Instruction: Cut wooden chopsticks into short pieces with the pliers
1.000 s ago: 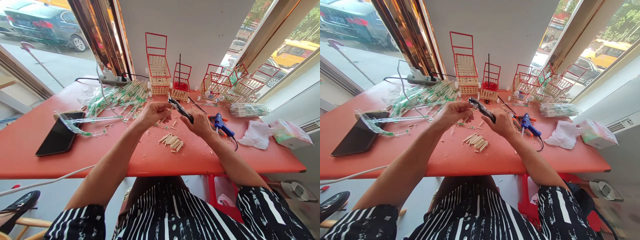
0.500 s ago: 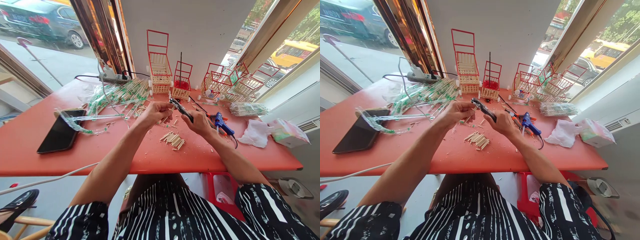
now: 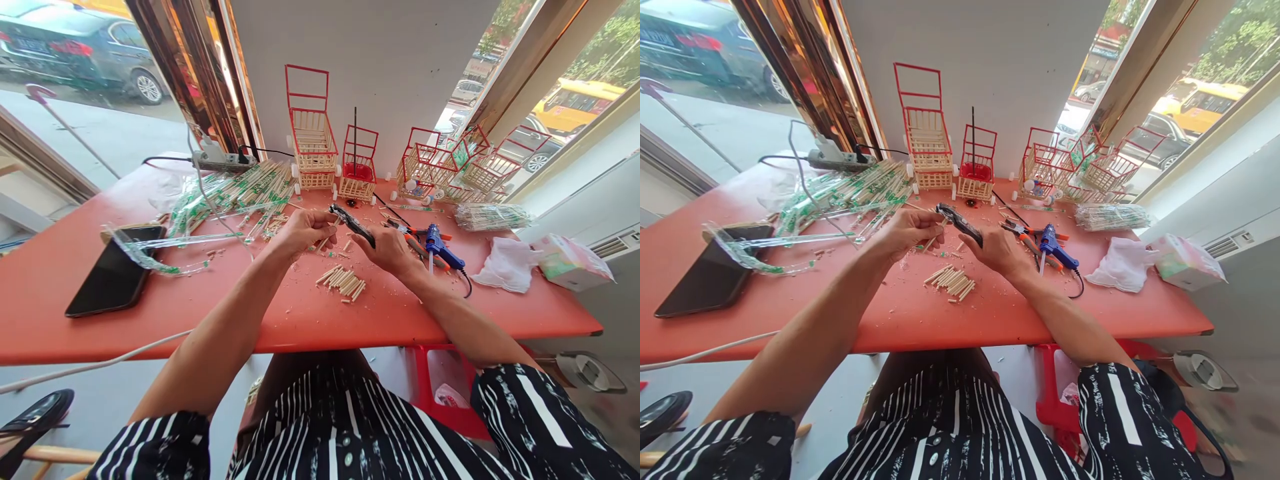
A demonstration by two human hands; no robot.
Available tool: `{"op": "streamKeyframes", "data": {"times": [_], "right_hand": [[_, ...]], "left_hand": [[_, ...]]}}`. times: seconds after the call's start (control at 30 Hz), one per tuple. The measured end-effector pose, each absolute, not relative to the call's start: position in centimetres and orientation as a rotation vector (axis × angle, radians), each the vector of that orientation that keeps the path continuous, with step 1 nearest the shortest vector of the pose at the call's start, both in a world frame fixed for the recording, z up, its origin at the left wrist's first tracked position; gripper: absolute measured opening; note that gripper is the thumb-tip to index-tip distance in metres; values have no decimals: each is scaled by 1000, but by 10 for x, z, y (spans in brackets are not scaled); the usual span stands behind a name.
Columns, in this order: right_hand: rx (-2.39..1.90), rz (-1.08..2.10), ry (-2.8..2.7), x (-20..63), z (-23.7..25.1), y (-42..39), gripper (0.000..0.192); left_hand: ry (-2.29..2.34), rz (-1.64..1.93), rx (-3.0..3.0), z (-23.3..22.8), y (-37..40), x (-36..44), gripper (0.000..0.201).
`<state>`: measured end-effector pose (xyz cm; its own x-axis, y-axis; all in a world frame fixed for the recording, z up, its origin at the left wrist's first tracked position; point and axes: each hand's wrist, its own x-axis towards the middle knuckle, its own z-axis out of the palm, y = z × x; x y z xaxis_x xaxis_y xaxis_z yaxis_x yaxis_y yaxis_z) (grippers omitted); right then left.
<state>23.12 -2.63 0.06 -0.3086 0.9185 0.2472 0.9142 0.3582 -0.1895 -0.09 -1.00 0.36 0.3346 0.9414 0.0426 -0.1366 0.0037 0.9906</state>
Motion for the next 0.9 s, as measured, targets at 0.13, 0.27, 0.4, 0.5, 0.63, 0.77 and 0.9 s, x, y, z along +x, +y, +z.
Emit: {"op": "streamKeyframes", "data": {"times": [0.13,0.27,0.4,0.5,0.63,0.77,0.9], "right_hand": [[-1610,14,-2297,228,2,-26,66],[-1529,52,-2274,229,4,-27,61],[-1500,105,-2242,231,5,-28,60],[-1477,139,-2209,230,7,-29,65],[-1413,602,-2120,228,10,-27,78],[-1300,1031,-1972,234,15,-22,86],[-1308,1083,-1868,240,21,-21,92]], "left_hand": [[858,1037,1306,0,-6,-1,45],[861,1043,1347,-2,-6,0,46],[834,1061,1337,-1,-8,1,48],[813,1086,1341,1,-11,3,47],[732,1107,1328,5,-13,3,41],[648,1229,1242,10,-9,-3,38],[559,1438,1092,14,-4,-14,36]]}}
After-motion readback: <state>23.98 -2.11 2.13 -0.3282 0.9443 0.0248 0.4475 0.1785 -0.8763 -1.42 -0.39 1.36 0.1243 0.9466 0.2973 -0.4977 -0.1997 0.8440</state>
